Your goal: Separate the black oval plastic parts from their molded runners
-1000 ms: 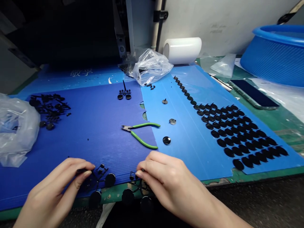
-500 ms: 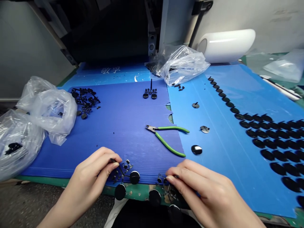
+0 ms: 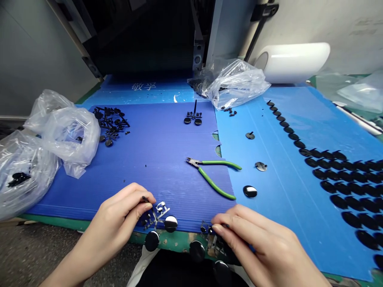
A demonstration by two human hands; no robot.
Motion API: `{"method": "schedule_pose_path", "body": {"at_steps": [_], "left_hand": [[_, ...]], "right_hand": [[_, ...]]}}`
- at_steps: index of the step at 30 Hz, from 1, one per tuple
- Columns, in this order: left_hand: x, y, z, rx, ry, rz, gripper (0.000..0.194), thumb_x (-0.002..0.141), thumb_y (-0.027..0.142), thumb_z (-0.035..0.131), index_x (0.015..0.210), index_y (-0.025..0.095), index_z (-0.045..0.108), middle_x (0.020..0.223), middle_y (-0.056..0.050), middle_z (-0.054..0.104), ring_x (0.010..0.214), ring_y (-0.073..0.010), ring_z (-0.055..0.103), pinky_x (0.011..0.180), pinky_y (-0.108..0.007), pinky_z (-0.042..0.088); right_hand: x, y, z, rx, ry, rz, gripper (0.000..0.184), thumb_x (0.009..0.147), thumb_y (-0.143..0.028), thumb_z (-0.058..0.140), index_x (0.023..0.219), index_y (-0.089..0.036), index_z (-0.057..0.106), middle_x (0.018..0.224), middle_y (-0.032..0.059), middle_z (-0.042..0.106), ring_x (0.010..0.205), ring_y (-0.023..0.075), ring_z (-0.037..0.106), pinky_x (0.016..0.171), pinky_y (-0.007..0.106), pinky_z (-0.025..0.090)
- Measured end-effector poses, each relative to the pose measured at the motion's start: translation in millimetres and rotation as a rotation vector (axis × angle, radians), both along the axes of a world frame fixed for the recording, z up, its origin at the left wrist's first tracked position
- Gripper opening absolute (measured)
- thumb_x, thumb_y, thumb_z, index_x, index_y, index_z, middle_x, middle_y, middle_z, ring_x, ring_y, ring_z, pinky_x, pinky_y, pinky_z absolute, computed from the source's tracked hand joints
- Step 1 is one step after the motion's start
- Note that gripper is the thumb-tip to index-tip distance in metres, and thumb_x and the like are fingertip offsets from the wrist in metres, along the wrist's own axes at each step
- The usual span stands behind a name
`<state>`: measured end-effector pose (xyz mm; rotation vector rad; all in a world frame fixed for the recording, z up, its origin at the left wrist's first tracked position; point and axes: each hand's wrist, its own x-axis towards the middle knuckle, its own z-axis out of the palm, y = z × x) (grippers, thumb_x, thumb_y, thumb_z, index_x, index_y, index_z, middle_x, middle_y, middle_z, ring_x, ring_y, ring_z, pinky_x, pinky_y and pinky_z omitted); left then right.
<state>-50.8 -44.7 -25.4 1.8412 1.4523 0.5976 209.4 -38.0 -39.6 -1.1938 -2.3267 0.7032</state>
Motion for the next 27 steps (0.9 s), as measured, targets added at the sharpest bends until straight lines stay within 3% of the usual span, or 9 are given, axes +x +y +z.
{"method": "schedule_pose_path", "body": {"at_steps": [9,20,27], "left_hand": [[-0.8,-2.7,-1.3,0.044,0.001,-0.018,0.016,0.087,0.012,0.036,0.085,0.022,0.048,0.082,0.001,0.048,0.073,-0.0118,0.047,0.064,-0.022,0.035],[1.8,-2.2,2.6,0.163,0.000,-0.068,0.019,0.085,0.005,0.039,0.089,0.021,0.046,0.085,0.002,0.046,0.076,-0.0071,0.047,0.067,-0.015,0.035],[-1.4,4.0,-2.9,0.218,0.063,-0.094,0.016,0.084,0.007,0.041,0.091,0.021,0.047,0.087,0.001,0.047,0.078,-0.0072,0.048,0.069,-0.014,0.035]], "right_hand": [[-0.9,0.2,7.0,-0.026,-0.003,0.014,0.009,0.084,-0.022,0.048,0.090,-0.024,0.054,0.080,0.0008,0.059,0.073,0.0142,0.058,0.064,0.024,0.046],[-0.5,0.8,7.5,-0.083,0.028,0.058,0.012,0.084,-0.016,0.049,0.092,-0.023,0.053,0.081,0.0010,0.056,0.072,0.0130,0.055,0.063,0.022,0.044],[-3.6,1.4,13.1,-0.173,0.048,-0.010,0.010,0.085,-0.015,0.047,0.087,-0.022,0.053,0.076,0.0001,0.054,0.067,0.0118,0.053,0.058,0.023,0.040]]}}
